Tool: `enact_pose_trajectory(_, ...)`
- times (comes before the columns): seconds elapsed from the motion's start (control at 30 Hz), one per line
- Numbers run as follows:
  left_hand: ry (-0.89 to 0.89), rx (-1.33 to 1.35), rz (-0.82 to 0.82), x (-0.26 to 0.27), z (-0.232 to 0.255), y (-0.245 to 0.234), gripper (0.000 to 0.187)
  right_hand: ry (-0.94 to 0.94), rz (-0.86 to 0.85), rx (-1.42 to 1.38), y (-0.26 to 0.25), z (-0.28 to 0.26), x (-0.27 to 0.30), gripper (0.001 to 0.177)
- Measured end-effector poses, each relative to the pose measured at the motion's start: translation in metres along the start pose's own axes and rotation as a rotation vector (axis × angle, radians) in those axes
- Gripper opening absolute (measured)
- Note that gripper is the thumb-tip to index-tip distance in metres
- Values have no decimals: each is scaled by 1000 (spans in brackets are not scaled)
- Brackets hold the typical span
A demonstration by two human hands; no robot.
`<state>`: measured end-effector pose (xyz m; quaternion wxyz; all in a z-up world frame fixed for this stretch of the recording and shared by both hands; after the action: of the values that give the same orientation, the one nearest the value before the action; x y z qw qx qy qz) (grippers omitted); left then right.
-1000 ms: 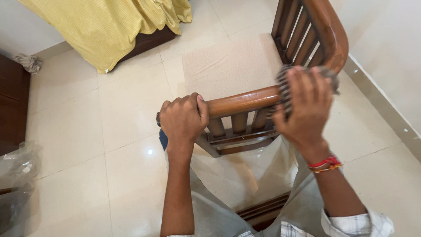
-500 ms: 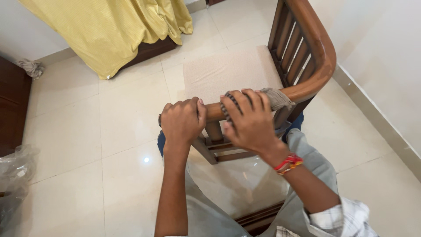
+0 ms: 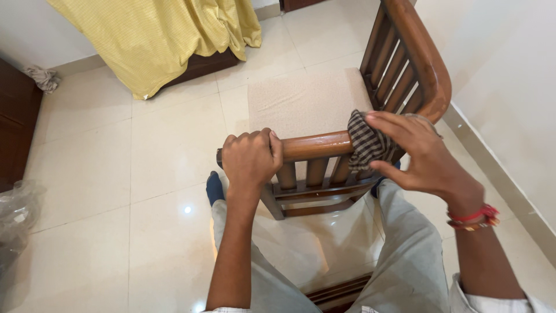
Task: The person wipes the wooden armrest and back of a chair using a cloth. They hold the chair with one hand and scrub the surface with the other, moving along the curved arm and vertical slats.
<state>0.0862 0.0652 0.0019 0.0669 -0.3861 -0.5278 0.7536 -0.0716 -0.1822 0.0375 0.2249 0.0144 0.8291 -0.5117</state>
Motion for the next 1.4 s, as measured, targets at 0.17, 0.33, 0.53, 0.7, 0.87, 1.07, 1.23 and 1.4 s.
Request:
enact_pose_trajectory(0.17, -19, -12, -19, -3, 2, 1, 32, -26, -25, 367, 39, -8, -41, 55)
enact_pose_trajectory(0.33, -18, 13, -3, -1, 2, 1, 32, -126, 4, 373, 75, -49, -86, 58)
enact_pose_trajectory(0.53, 90, 92, -94, -1, -5, -8, 32, -144, 14, 400, 84, -43, -86, 57)
enact_pose_trajectory(0.7, 112, 81, -72, 1, -4, -8, 29, -76, 78, 418, 34, 2, -45, 51)
enact_pose_trajectory(0.87, -9, 9, -29, -1, 3, 0, 31, 45, 188, 429, 12, 28, -22, 36)
enact_pose_trajectory(1.07, -22, -10, 3, 1, 1, 4, 31, 238, 183, 295, 51, -3, -52, 31)
enact_pose_trajectory(1.23, -44, 17, -84, -2, 2, -1, 35, 209, 95, 270, 85, -52, -100, 35)
enact_pose_trajectory(1.4, 68, 58, -68, 2, -2, -9, 32, 131, 59, 298, 73, -33, -82, 36)
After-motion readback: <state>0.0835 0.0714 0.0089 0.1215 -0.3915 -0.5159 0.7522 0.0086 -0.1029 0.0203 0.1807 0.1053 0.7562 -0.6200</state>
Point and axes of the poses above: each hand's wrist, its own x-axis away from the middle knuckle, its own y-axis out of the palm, z = x × y, the point moved 3 cm from there along -x, towards the middle knuckle, and after that the axes turned 9 degrees about -z, right-handed, at the moved point
